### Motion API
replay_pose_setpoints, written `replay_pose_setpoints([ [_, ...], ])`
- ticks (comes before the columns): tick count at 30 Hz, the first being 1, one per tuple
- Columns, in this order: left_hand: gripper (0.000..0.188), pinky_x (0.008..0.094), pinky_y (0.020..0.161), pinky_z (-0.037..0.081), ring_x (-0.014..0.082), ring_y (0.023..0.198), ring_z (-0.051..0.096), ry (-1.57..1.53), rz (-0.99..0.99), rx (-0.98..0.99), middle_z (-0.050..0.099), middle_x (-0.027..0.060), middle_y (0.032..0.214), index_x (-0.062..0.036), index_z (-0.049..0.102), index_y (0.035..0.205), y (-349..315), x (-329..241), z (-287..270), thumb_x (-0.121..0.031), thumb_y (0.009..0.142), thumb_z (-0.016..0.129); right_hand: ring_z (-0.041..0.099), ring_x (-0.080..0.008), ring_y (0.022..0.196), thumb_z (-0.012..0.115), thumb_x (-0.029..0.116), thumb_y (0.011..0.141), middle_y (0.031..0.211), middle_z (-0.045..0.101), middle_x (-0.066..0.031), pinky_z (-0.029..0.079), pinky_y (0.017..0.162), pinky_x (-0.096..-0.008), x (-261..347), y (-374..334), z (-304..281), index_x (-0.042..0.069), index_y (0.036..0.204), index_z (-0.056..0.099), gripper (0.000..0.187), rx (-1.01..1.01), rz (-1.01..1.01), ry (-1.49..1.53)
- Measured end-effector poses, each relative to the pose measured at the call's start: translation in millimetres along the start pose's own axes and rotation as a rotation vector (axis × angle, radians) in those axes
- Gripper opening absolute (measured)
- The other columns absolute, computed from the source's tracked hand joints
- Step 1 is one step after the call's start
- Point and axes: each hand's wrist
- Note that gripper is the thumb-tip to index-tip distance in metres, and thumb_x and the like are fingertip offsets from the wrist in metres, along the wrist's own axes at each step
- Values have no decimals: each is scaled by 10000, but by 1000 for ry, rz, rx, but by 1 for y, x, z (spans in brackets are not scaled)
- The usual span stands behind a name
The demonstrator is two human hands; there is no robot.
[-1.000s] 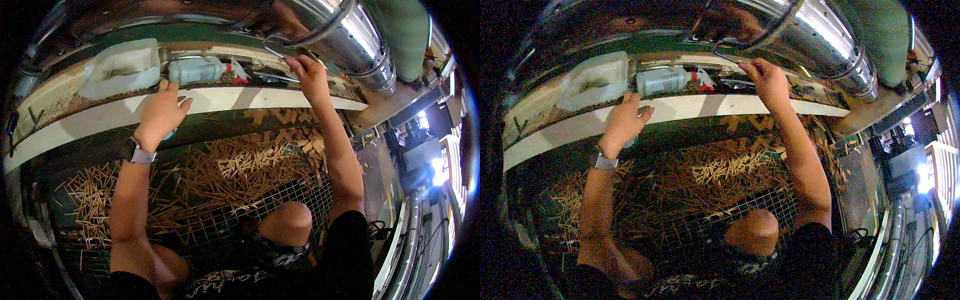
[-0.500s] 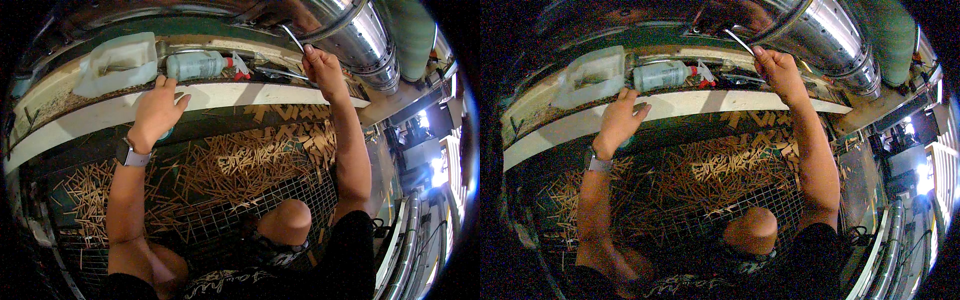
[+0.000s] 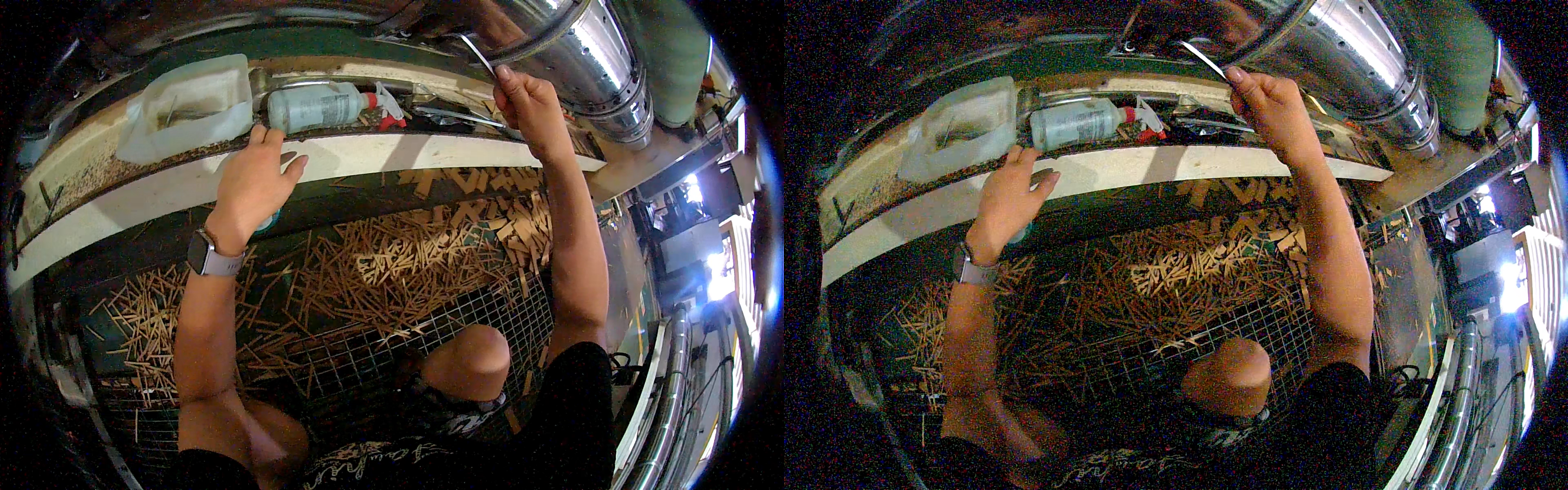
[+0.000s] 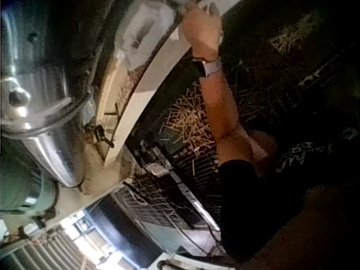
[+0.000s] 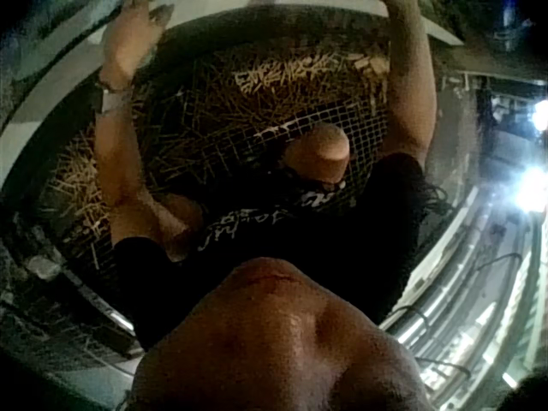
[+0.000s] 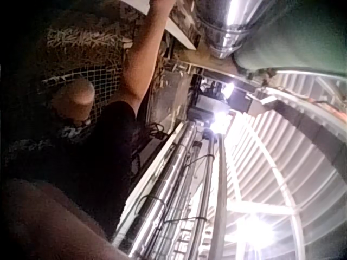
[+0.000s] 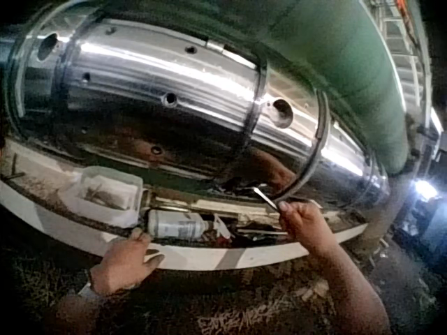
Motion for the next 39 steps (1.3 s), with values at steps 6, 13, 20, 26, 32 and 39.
replay_pose_setpoints([
  [6, 387, 441, 718, 447, 383, 838, 542, -11, -47, 74, 500, 202, 1004, 9, 478, 1029, 2, -4, -4, -298, 803, 538, 306, -45, 423, 475, 365, 879, 478, 375, 44, 224, 401, -201, 0, 1, -1, 72, 584, 486, 416, 39, -15, -75],
  [13, 388, 449, 697, 452, 388, 819, 546, 15, -37, 39, 497, 204, 998, 8, 476, 1009, 0, -1, 0, -313, 800, 538, 499, -240, 533, 611, 416, 766, 578, 535, -116, 420, 538, -327, -4, 12, -3, -6, 672, 486, 449, -342, -217, -402],
  [20, 389, 449, 697, 459, 400, 807, 552, 9, -38, 29, 498, 222, 997, 13, 474, 994, 2, -5, 4, -317, 798, 539, 554, -324, 592, 681, 396, 708, 671, 562, -146, 447, 565, -392, -3, 5, 17, 48, 921, 339, 533, -623, -178, -475],
  [26, 370, 434, 652, 471, 383, 746, 565, 74, -40, -61, 502, 221, 943, 43, 493, 923, 3, -9, 10, -286, 772, 566, 540, -412, 592, 506, 279, 855, 606, 543, -201, 407, 488, -469, -6, -28, 60, 93, 845, 429, 202, -493, -88, -457],
  [32, 369, 472, 685, 454, 412, 785, 551, 29, -98, -3, 486, 248, 1005, 11, 467, 944, 3, -9, 9, -315, 791, 548, 491, -345, 512, 463, 216, 884, 571, 498, -195, 383, 477, -389, 8, -47, 77, 14, 779, 466, 227, -302, -47, -80],
  [39, 343, 447, 616, 468, 385, 708, 565, 78, -14, -68, 506, 213, 914, 30, 479, 903, 2, -8, 12, -291, 796, 534, 310, -43, 457, 412, 267, 918, 514, 366, 44, 240, 414, -202, -2, -35, 55, 43, 743, 506, 299, -124, -22, 108],
])
Point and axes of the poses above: each hand's wrist, its own y-axis towards the middle knuckle, its own z-axis out of the palm, x = y × z
